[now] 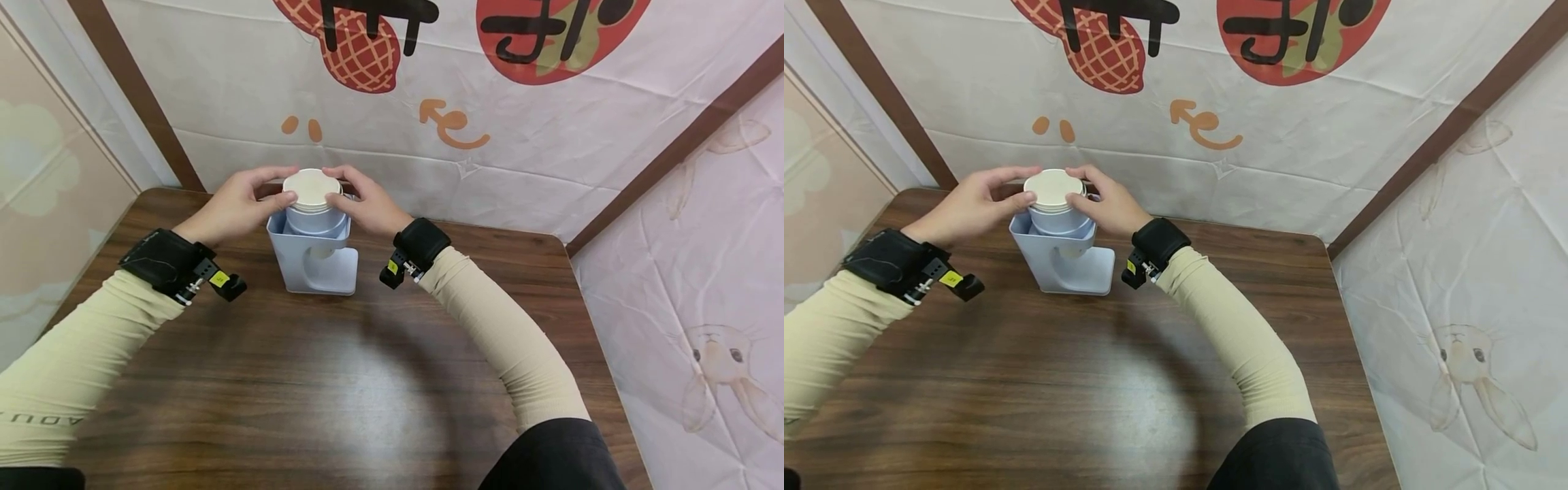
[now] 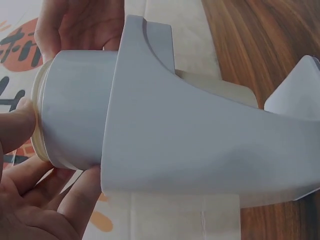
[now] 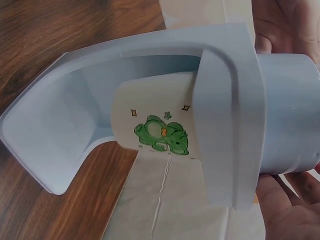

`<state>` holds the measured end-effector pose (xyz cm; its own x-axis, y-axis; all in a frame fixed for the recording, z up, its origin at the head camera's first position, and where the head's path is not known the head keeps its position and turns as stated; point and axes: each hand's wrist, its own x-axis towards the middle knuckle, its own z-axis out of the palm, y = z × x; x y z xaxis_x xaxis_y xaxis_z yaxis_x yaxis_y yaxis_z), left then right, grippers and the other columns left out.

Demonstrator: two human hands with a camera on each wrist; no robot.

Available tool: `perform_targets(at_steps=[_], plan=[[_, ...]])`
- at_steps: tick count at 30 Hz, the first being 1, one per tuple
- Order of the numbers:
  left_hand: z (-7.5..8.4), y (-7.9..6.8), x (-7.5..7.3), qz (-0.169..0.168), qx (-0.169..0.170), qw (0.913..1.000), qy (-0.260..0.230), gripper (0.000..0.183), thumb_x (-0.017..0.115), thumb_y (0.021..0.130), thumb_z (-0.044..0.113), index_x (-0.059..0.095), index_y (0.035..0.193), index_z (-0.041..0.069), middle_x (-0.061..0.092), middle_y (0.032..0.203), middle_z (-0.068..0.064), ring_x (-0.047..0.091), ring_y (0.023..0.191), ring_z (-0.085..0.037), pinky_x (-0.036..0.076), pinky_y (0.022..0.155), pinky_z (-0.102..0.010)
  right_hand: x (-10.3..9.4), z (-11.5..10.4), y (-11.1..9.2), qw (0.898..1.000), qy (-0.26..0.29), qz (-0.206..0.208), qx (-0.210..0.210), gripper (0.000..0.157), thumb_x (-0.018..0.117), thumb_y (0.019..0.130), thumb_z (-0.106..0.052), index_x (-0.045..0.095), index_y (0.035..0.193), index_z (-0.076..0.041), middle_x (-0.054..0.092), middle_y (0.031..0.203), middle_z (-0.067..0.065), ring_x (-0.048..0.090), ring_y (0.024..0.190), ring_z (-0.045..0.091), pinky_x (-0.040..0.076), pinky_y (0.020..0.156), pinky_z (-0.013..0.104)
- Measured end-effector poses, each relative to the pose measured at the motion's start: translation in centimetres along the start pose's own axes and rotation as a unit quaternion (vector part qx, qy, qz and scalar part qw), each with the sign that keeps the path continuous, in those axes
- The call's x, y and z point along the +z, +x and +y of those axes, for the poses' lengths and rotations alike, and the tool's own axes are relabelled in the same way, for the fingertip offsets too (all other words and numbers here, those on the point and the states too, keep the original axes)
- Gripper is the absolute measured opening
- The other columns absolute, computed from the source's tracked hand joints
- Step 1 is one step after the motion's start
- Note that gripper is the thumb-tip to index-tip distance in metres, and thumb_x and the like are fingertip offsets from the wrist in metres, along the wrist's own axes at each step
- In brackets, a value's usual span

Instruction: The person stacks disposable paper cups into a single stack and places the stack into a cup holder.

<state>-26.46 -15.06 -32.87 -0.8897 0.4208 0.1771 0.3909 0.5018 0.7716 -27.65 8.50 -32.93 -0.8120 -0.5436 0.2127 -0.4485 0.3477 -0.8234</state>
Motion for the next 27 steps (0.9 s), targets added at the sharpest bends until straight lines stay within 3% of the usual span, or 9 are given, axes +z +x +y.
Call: perform_targets(at_steps=[4, 13, 27], plan=[[-0.06, 0.16, 0.11, -0.002, 0.002, 1.0000, 0.003, 0.059, 0.061, 0.092, 0.028, 0.045, 0.143, 0.005, 0.047, 0.142, -0.016, 0.050, 0.124, -0.033, 0.046, 0.095, -0.037, 0.02, 0.76, 0.20, 1.000, 0.001, 0.001, -0.002, 0.043, 0.057, 0.094, -0.014, 0.047, 0.133, -0.003, 0.043, 0.148, 0.009, 0.045, 0.129, 0.020, 0.038, 0.105, 0.029], [-0.02, 0.27, 0.00, -0.021, 0.012, 0.9993, 0.028, 0.059, 0.058, 0.093, 0.029, 0.043, 0.144, 0.003, 0.044, 0.143, -0.018, 0.048, 0.125, -0.033, 0.043, 0.098, -0.045, 0.24, 1.12, 0.14, 1.000, -0.014, 0.007, 0.021, 0.044, 0.057, 0.094, -0.020, 0.048, 0.135, -0.009, 0.044, 0.147, 0.000, 0.046, 0.125, 0.010, 0.038, 0.101, 0.020], [0.13, 0.14, -0.02, -0.022, 0.012, 0.9993, 0.026, 0.061, 0.056, 0.095, 0.029, 0.038, 0.145, -0.001, 0.041, 0.145, -0.021, 0.045, 0.127, -0.037, 0.041, 0.099, -0.046, 0.05, 1.12, 0.36, 1.000, -0.004, -0.011, 0.002, 0.045, 0.054, 0.096, -0.019, 0.044, 0.137, -0.006, 0.045, 0.144, 0.006, 0.046, 0.125, 0.012, 0.038, 0.101, 0.020]])
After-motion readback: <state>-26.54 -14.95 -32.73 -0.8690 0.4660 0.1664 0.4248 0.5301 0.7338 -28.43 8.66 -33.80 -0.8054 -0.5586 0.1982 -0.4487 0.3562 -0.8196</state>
